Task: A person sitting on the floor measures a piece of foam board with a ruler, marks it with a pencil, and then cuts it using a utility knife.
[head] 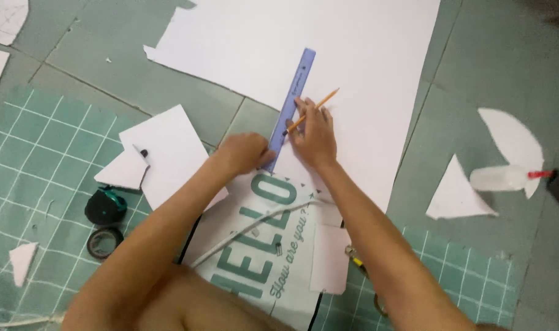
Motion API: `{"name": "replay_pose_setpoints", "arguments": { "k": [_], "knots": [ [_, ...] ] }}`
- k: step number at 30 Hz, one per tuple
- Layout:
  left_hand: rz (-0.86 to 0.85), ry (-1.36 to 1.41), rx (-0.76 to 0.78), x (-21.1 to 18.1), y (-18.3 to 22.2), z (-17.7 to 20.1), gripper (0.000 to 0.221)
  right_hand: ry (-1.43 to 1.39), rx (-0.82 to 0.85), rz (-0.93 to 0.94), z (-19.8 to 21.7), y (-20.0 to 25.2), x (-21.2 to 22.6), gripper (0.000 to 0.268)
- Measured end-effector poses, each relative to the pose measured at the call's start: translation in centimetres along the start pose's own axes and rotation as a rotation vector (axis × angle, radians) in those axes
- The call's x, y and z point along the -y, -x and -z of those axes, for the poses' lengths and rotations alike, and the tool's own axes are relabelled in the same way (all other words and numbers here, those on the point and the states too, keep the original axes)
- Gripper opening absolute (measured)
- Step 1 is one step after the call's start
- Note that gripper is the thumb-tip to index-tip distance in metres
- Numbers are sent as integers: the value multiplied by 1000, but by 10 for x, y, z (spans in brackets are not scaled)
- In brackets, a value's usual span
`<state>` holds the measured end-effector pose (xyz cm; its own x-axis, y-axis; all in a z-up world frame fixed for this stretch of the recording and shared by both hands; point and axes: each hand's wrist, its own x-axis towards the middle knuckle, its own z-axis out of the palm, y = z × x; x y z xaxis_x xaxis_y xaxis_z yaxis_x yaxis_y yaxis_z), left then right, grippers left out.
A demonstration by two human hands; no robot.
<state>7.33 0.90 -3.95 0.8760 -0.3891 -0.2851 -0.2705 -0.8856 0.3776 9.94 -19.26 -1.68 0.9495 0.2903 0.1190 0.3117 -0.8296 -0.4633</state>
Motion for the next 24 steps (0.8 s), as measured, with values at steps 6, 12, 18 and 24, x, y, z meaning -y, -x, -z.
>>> {"name": "replay_pose_setpoints", "arguments": {
  "k": [6,12,18,24],
  "knots": [
    [-163,-22,-396,-4,-96,56,24,13,-118,32,-3,-2,-1,35],
    [-329,-161,-659,-8,-162,45,30,56,-103,53,-6,-4,-7,40],
    [-302,-189,-673,-17,-143,29,39,-14,32,-41,14,-3,1,47],
    [-198,-163,-639,-11,-146,17,44,-18,59,-8,20,-3,9,32]
  ]
}}
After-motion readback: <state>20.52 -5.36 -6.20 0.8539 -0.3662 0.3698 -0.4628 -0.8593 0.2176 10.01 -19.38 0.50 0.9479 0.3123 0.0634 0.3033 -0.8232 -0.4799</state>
